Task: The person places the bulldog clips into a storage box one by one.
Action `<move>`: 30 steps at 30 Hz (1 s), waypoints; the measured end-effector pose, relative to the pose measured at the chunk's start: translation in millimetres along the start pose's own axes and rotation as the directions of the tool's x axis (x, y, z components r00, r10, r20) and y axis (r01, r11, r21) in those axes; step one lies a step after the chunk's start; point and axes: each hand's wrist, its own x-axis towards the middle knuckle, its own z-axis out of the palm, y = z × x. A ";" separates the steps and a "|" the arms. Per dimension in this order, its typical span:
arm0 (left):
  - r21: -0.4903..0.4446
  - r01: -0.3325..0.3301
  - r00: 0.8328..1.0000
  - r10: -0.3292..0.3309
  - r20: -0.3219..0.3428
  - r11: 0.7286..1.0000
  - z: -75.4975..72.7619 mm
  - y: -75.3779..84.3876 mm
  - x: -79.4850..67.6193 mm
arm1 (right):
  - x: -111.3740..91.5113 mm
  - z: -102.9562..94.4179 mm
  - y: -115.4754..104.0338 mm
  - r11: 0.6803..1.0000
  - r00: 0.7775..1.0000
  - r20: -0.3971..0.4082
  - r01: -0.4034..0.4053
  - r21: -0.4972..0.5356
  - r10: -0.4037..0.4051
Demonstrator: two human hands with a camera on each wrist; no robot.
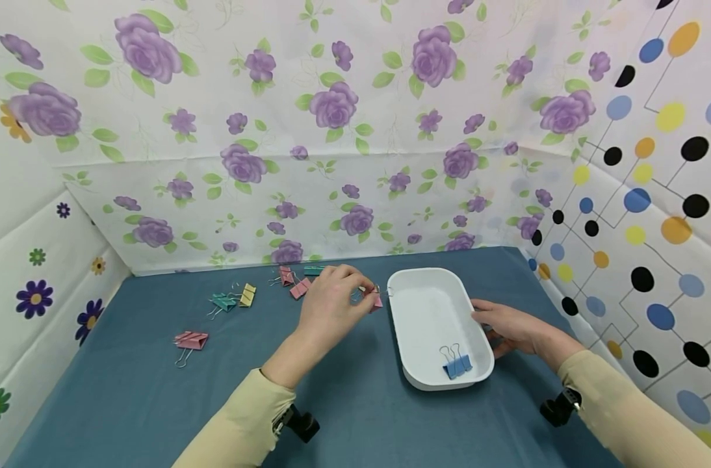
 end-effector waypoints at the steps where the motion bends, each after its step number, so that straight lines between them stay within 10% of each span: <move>1: -0.001 -0.001 1.000 0.001 0.004 1.000 0.9 1.1 0.5 | -0.1 0.0 0.0 1.000 1.000 0.000 -0.002 0.000 0.002; 30: -0.013 -0.048 0.998 0.048 0.029 0.999 24.6 24.0 10.8 | -0.8 0.4 -0.7 1.000 1.000 0.003 -0.002 0.013 0.002</move>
